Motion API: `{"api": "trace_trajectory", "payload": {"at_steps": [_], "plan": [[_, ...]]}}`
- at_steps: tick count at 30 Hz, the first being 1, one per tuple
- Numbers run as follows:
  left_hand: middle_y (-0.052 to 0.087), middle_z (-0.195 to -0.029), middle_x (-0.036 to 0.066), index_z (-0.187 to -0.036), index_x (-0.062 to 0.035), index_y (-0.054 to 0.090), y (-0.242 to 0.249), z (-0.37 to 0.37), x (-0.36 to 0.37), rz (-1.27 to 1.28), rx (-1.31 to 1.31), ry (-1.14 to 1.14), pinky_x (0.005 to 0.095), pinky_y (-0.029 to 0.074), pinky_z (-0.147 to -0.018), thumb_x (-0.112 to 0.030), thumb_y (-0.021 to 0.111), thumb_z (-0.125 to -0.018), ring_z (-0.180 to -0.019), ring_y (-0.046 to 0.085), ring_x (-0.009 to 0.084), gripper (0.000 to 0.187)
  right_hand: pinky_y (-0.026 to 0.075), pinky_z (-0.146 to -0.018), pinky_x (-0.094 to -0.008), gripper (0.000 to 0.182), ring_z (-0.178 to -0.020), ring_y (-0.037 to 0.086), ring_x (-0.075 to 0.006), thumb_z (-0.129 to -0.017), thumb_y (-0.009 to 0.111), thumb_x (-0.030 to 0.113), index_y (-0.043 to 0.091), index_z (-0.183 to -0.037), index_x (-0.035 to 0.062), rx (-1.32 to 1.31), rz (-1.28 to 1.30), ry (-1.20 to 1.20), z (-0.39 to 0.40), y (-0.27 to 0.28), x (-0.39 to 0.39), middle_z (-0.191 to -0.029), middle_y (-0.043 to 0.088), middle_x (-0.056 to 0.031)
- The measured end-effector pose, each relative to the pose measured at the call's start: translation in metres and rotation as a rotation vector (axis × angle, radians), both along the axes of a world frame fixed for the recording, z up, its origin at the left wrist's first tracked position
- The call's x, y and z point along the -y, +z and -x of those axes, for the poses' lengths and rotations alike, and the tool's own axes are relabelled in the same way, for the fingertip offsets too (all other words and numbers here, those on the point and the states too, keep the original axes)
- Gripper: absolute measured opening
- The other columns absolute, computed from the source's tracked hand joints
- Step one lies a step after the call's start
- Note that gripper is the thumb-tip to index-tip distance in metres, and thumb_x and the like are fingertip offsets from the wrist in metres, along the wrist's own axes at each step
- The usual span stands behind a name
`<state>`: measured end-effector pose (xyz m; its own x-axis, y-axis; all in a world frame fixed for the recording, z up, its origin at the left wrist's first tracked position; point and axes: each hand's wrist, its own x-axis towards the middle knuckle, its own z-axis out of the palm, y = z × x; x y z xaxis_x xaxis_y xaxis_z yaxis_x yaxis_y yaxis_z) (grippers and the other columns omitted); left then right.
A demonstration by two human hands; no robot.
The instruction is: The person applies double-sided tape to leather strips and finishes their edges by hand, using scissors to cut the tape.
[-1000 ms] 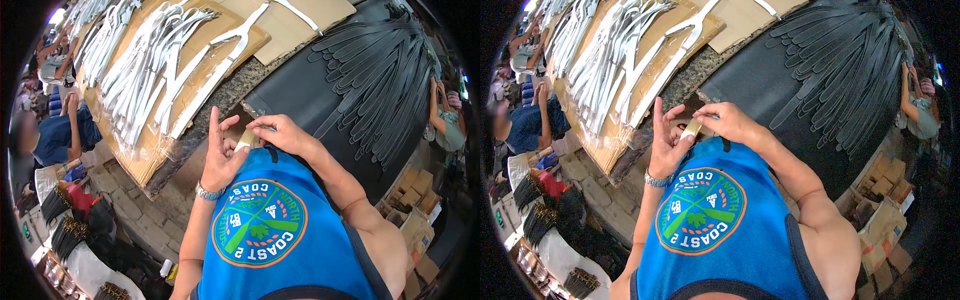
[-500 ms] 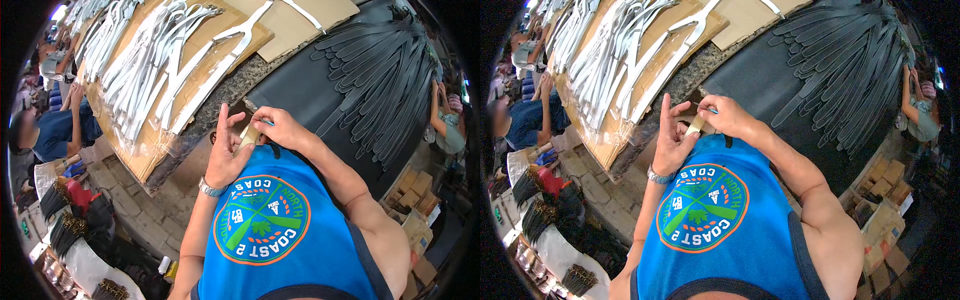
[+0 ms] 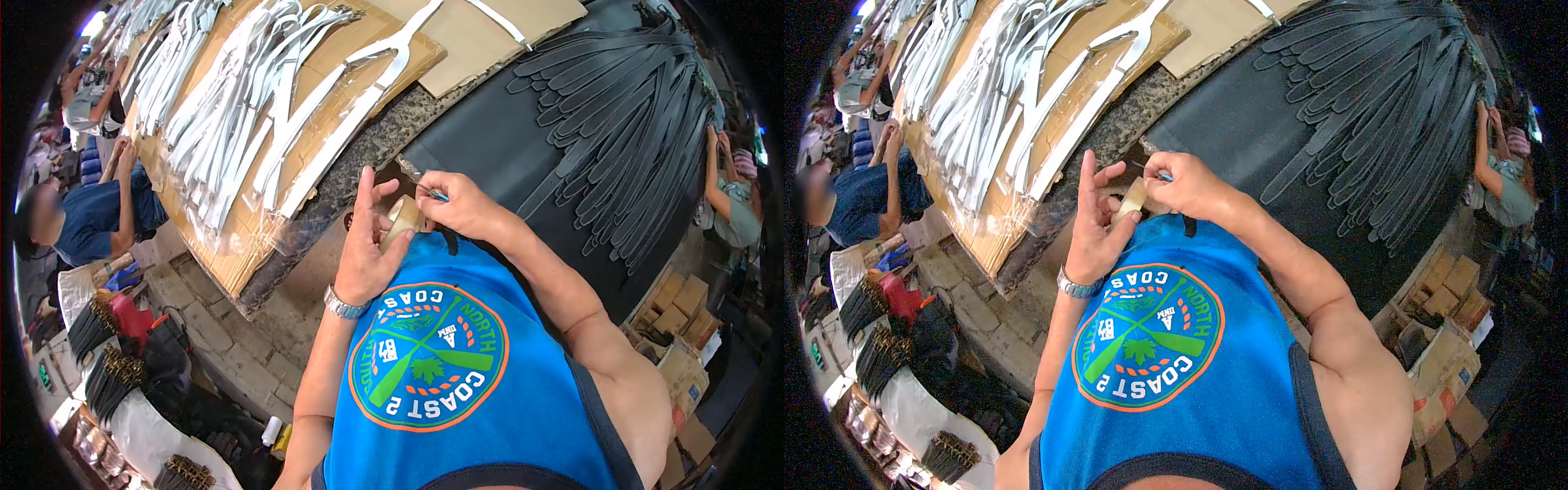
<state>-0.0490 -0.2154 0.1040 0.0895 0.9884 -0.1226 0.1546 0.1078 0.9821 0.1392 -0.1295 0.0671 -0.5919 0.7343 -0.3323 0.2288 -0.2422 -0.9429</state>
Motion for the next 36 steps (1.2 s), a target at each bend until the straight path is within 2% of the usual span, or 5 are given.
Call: {"api": "trace_trajectory", "payload": {"at_steps": [11, 14, 23, 29, 36], "plan": [[0.039, -0.151, 0.019, -0.162, -0.016, -0.005, -0.001, 0.0, 0.001, -0.079, -0.106, 0.017, 0.0257, 0.054, -0.072, 0.015, 0.063, -0.084, -0.082, 0.059, 0.009, 0.108, 0.055, -0.081, -0.0386, 0.031, -0.098, 0.072, -0.0328, -0.092, 0.067, 0.02, 0.07, -0.116, 0.0009, 0.1, -0.11, -0.001, 0.001, 0.022, 0.005, -0.103, 0.073, -0.021], [0.039, -0.151, 0.02, -0.162, -0.015, -0.005, -0.005, -0.003, 0.003, -0.109, -0.113, 0.046, 0.0281, 0.056, -0.077, 0.016, 0.063, -0.084, -0.088, 0.063, 0.0123, 0.108, 0.054, -0.071, -0.0283, 0.025, -0.08, 0.065, -0.0095, -0.096, 0.062, 0.009, 0.068, -0.118, -0.0025, 0.065, -0.13, 0.017, 0.0, 0.018, 0.011, -0.096, 0.072, -0.0081], [0.044, -0.15, 0.021, -0.161, -0.0064, 0.005, -0.007, -0.01, 0.006, -0.143, -0.089, 0.128, 0.0295, 0.054, -0.079, 0.01, 0.068, -0.083, -0.089, 0.063, 0.0155, 0.101, 0.053, -0.07, -0.028, 0.021, -0.079, 0.062, -0.0093, -0.095, 0.063, 0.007, 0.065, -0.114, -0.0023, -0.002, -0.03, -0.016, 0.001, 0.016, 0.013, -0.09, 0.068, -0.0054], [0.041, -0.153, 0.021, -0.159, -0.0053, 0.015, -0.004, -0.008, 0.006, -0.251, -0.249, 0.009, 0.036, 0.054, -0.088, 0.01, 0.068, -0.083, -0.127, 0.054, 0.0311, 0.095, 0.053, -0.073, -0.0285, 0.021, -0.083, 0.063, -0.0101, -0.093, 0.065, 0.008, 0.064, -0.111, -0.0016, 0.095, -0.165, -0.012, 0.002, 0.019, 0.013, -0.093, 0.068, -0.0069], [0.041, -0.153, 0.023, -0.158, -0.0063, 0.019, -0.001, -0.011, 0.003, -0.357, -0.291, 0.001, 0.0378, 0.055, -0.087, 0.01, 0.069, -0.082, -0.131, 0.05, 0.0385, 0.092, 0.052, -0.073, -0.0294, 0.021, -0.083, 0.062, -0.0105, -0.092, 0.066, 0.01, 0.064, -0.109, -0.0009, 0.109, -0.166, 0.001, 0.003, 0.029, 0.011, -0.088, 0.065, -0.0063]]}}
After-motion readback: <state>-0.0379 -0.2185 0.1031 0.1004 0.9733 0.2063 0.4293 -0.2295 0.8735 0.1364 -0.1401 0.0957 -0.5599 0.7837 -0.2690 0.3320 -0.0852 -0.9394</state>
